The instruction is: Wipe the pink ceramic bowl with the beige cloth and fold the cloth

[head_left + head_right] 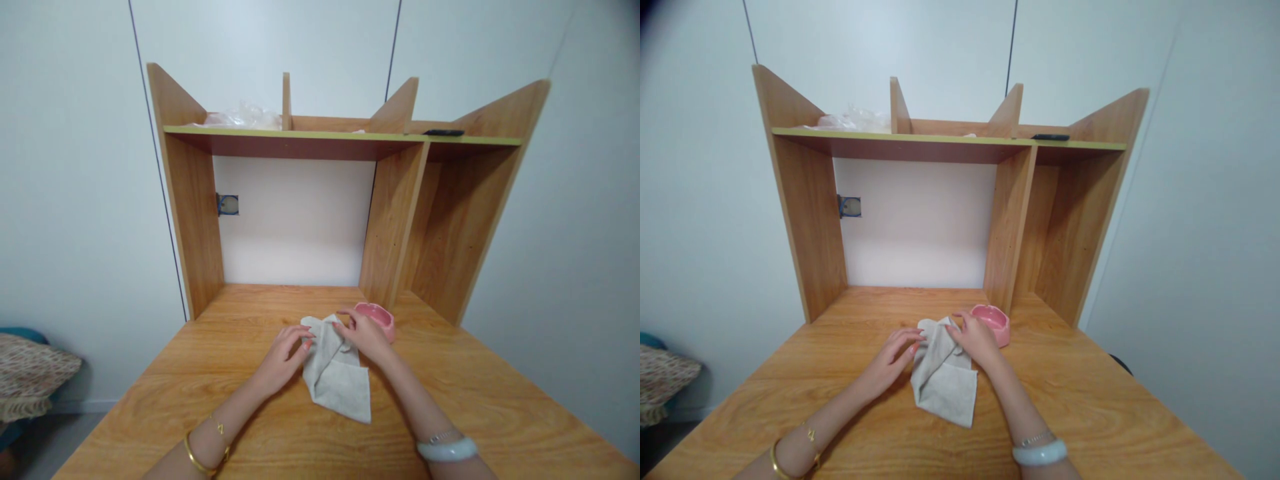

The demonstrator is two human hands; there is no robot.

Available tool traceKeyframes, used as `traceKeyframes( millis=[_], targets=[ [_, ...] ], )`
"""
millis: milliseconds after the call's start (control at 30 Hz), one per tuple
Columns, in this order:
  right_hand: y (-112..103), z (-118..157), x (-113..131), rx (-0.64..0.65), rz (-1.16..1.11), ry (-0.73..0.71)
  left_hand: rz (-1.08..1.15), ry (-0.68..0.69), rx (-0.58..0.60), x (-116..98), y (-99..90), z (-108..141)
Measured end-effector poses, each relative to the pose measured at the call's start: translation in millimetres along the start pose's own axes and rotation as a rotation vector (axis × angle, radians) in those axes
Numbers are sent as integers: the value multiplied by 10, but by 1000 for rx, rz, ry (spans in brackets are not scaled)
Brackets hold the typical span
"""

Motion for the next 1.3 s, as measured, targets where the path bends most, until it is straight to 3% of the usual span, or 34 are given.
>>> traceKeyframes(
  millis=[233,367,500,667,900,1133,1233,1300],
  targets=[
    [84,-5,7,-13,0,-79,-43,20,-14,-28,-4,5],
    [59,73,276,-90,-42,-278,-50,70,-71,-71,-46,1],
    [70,216,617,-105,-45,-441,-104,116,-243,-109,-151,16],
    [159,298,752,-84,-47,-493,-148,79,-250,-43,-166,12],
    [205,178,437,-75,-91,-257,-321,-149,-307,107,-439,-11],
    [252,113,282,70,-26,-145,-782,-674,-32,290,-705,90],
    [280,108,259,112,-3,-122,-917,-806,71,328,-761,175],
    [299,108,247,130,8,-118,-976,-823,68,326,-794,195]
  ],
)
Point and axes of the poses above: each hand's wrist, its own z-axis away from the middle knuckle, its own y-axis out of the palm, x = y × z, the point moved 5 cm from there along -z, towards the middle knuckle, and after that the axes turned 6 degrees about x, right-handed, at the moved point
